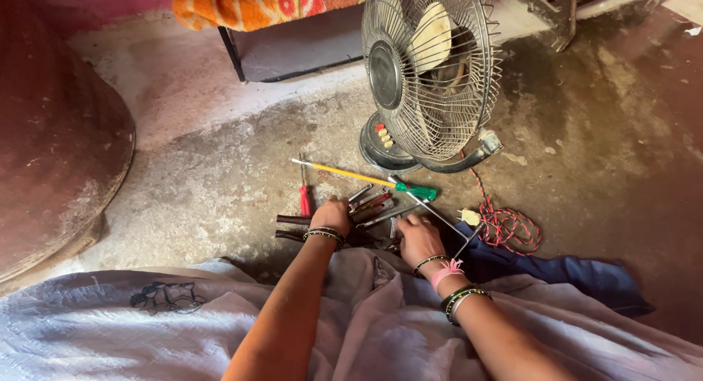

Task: The person sits on the floor and uses pliers to adjust and tighten parts of a standing electric fan. They repeatedly grip and twist sections of the fan's metal cage and base, occasionally rotating the fan head to access different areas.

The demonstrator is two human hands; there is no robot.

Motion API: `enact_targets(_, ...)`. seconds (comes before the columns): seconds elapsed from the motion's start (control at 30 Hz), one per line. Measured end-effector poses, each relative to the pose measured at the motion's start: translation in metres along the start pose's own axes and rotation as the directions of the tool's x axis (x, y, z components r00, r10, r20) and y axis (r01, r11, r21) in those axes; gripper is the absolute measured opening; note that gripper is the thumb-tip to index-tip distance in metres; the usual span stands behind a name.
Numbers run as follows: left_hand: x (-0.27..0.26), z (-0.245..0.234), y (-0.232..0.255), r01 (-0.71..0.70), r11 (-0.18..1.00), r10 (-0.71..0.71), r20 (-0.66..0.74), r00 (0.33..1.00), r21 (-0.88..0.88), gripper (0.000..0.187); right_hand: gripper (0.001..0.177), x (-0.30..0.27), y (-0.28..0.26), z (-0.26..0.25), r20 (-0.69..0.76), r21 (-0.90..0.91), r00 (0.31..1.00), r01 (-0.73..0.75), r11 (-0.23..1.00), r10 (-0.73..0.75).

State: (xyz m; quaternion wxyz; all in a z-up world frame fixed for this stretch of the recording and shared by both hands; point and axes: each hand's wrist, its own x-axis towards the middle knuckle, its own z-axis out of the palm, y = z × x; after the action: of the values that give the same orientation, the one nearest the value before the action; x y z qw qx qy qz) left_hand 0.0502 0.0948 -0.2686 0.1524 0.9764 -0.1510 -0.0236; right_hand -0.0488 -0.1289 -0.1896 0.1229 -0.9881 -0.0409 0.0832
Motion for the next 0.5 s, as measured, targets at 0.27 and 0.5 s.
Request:
enact_targets(0.27, 0.007, 0.007, 0.012, 0.081, 0.994, -0.094, 0.201, 0.975, 0.071, 0.028, 0.066, 0.003, 0.007, 0.004, -0.129, 0.031, 0.959, 0.259, 0.965, -0.253)
enact_targets(0.5, 0.012, 0.031, 0.008, 0.209, 0.978, -0.209, 0.199, 0.958, 0.020, 0.039, 0.065, 0.007, 0.006, -0.006, -0.038, 0.059, 0.987, 0.159, 0.986, -0.156)
